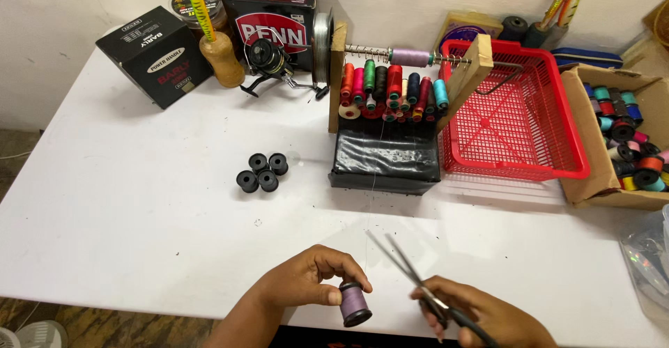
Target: The person winds fishing line from a spool onto a bobbin using a manual wooden winder. They cut the line with scissors, place a bobbin on the winder, and rotate the handle to transfer the line. The person also handles a fishing reel and adjusts the bobbin on the device.
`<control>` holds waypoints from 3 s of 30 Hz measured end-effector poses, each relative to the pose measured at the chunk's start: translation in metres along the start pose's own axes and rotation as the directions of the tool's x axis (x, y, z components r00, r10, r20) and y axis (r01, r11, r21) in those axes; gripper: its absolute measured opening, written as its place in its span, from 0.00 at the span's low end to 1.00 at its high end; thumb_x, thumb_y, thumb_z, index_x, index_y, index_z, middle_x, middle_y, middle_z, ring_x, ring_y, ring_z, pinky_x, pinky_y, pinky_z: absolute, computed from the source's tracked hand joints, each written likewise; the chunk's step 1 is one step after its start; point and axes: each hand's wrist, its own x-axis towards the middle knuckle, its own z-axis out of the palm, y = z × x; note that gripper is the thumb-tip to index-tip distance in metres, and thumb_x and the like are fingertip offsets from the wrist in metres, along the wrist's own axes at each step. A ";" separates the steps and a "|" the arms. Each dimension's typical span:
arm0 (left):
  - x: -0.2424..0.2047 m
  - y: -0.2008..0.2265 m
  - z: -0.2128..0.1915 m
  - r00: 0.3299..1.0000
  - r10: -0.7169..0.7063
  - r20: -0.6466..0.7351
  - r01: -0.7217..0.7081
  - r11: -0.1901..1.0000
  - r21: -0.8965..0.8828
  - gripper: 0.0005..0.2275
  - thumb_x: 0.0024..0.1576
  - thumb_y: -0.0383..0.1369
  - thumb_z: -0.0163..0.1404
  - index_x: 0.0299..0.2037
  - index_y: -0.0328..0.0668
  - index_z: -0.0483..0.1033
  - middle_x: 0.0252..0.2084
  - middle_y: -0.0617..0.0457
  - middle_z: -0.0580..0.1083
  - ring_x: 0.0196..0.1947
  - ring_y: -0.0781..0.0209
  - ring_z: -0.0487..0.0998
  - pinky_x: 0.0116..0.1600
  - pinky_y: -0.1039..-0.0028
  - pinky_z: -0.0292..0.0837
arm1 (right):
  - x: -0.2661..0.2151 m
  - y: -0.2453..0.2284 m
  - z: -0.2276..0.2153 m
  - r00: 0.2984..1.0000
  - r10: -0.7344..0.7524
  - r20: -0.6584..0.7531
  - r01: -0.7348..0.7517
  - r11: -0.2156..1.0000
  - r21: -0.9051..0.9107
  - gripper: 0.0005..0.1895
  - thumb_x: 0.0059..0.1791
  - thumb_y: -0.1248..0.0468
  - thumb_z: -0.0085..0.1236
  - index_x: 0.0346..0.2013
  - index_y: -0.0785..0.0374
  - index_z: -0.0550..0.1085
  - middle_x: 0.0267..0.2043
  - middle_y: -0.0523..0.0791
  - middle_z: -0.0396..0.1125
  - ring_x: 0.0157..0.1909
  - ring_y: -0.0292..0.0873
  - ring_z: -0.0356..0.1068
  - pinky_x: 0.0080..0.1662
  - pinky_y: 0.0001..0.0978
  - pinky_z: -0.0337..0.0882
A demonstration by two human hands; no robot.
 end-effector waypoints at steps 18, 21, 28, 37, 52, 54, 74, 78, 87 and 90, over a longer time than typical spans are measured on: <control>0.002 -0.003 -0.001 0.994 0.066 -0.092 -0.062 0.997 0.039 0.25 0.56 0.55 0.55 0.51 0.41 0.77 0.46 0.55 0.77 0.44 0.66 0.75 0.52 0.76 0.68 | 0.073 0.043 0.002 0.992 -0.070 -0.101 0.078 0.994 0.080 0.24 0.43 0.54 0.72 0.44 0.66 0.75 0.29 0.45 0.63 0.27 0.37 0.61 0.28 0.27 0.63; 0.002 0.004 0.001 0.994 0.046 -0.095 -0.045 0.999 0.015 0.25 0.56 0.55 0.56 0.51 0.41 0.77 0.46 0.52 0.78 0.46 0.65 0.76 0.54 0.75 0.69 | 0.073 0.053 0.000 0.990 -0.044 -0.134 0.066 0.984 0.164 0.22 0.42 0.60 0.74 0.42 0.71 0.76 0.22 0.47 0.62 0.19 0.37 0.61 0.25 0.33 0.73; -0.007 -0.018 -0.008 0.999 0.006 -0.053 -0.015 0.983 -0.182 0.26 0.54 0.54 0.61 0.48 0.37 0.78 0.41 0.55 0.77 0.39 0.68 0.75 0.44 0.80 0.65 | 0.061 0.036 -0.008 0.948 0.003 -0.319 -0.010 1.000 -0.020 0.25 0.39 0.61 0.76 0.48 0.65 0.81 0.28 0.45 0.70 0.31 0.37 0.67 0.31 0.29 0.69; -0.006 -0.028 -0.013 0.955 0.223 -0.194 -0.286 0.866 -0.411 0.25 0.56 0.56 0.57 0.44 0.38 0.73 0.28 0.46 0.71 0.27 0.59 0.66 0.35 0.70 0.57 | 0.051 0.020 -0.029 0.765 -0.047 -0.643 -0.512 0.560 -0.651 0.32 0.45 0.57 0.60 0.65 0.37 0.67 0.57 0.34 0.73 0.54 0.40 0.75 0.54 0.31 0.71; 0.043 0.028 -0.013 0.851 0.082 -0.518 -0.116 0.993 -0.033 0.15 0.55 0.31 0.58 0.53 0.40 0.75 0.38 0.53 0.74 0.36 0.66 0.73 0.41 0.79 0.67 | 0.071 0.006 -0.024 0.871 -0.125 -0.476 -0.435 0.254 -0.864 0.24 0.51 0.64 0.49 0.62 0.50 0.61 0.55 0.44 0.66 0.55 0.51 0.67 0.46 0.47 0.72; 0.055 0.052 -0.008 0.822 0.101 -0.560 0.047 0.969 0.243 0.16 0.52 0.32 0.61 0.51 0.46 0.77 0.36 0.56 0.75 0.37 0.67 0.73 0.45 0.78 0.68 | 0.075 0.019 -0.037 0.872 -0.244 -0.424 -0.367 0.245 -0.897 0.24 0.49 0.56 0.56 0.60 0.51 0.67 0.56 0.45 0.69 0.54 0.52 0.69 0.46 0.47 0.73; 0.091 0.011 -0.020 0.704 0.549 -0.451 -0.047 0.669 0.742 0.17 0.50 0.34 0.64 0.48 0.43 0.77 0.45 0.53 0.80 0.42 0.62 0.81 0.49 0.74 0.77 | 0.099 -0.038 -0.016 0.572 -0.547 -0.611 0.233 0.823 -0.519 0.04 0.47 0.66 0.61 0.36 0.59 0.80 0.45 0.45 0.72 0.44 0.37 0.74 0.42 0.26 0.77; 0.089 0.004 -0.019 0.679 0.579 -0.451 0.001 0.615 0.789 0.19 0.49 0.35 0.65 0.50 0.46 0.77 0.45 0.55 0.80 0.41 0.62 0.81 0.51 0.74 0.76 | 0.101 -0.031 -0.014 0.514 -0.588 -0.624 0.168 0.783 -0.599 0.02 0.47 0.65 0.60 0.32 0.58 0.80 0.48 0.47 0.72 0.46 0.38 0.75 0.42 0.26 0.77; 0.092 -0.007 -0.020 0.761 0.498 -0.416 0.075 0.569 0.819 0.29 0.50 0.38 0.65 0.61 0.45 0.68 0.57 0.52 0.77 0.54 0.58 0.79 0.59 0.68 0.71 | 0.079 -0.026 -0.052 0.390 -0.659 -0.644 0.156 0.736 -0.659 0.03 0.49 0.69 0.58 0.36 0.62 0.78 0.44 0.45 0.71 0.43 0.39 0.70 0.45 0.27 0.74; 0.093 -0.011 -0.021 0.780 0.495 -0.383 0.072 0.537 0.840 0.26 0.54 0.39 0.61 0.61 0.43 0.69 0.57 0.48 0.75 0.58 0.53 0.76 0.59 0.65 0.69 | 0.055 -0.031 -0.082 0.364 -0.644 -0.673 0.003 0.723 -0.691 0.04 0.48 0.70 0.59 0.38 0.63 0.76 0.43 0.45 0.70 0.44 0.40 0.69 0.45 0.28 0.71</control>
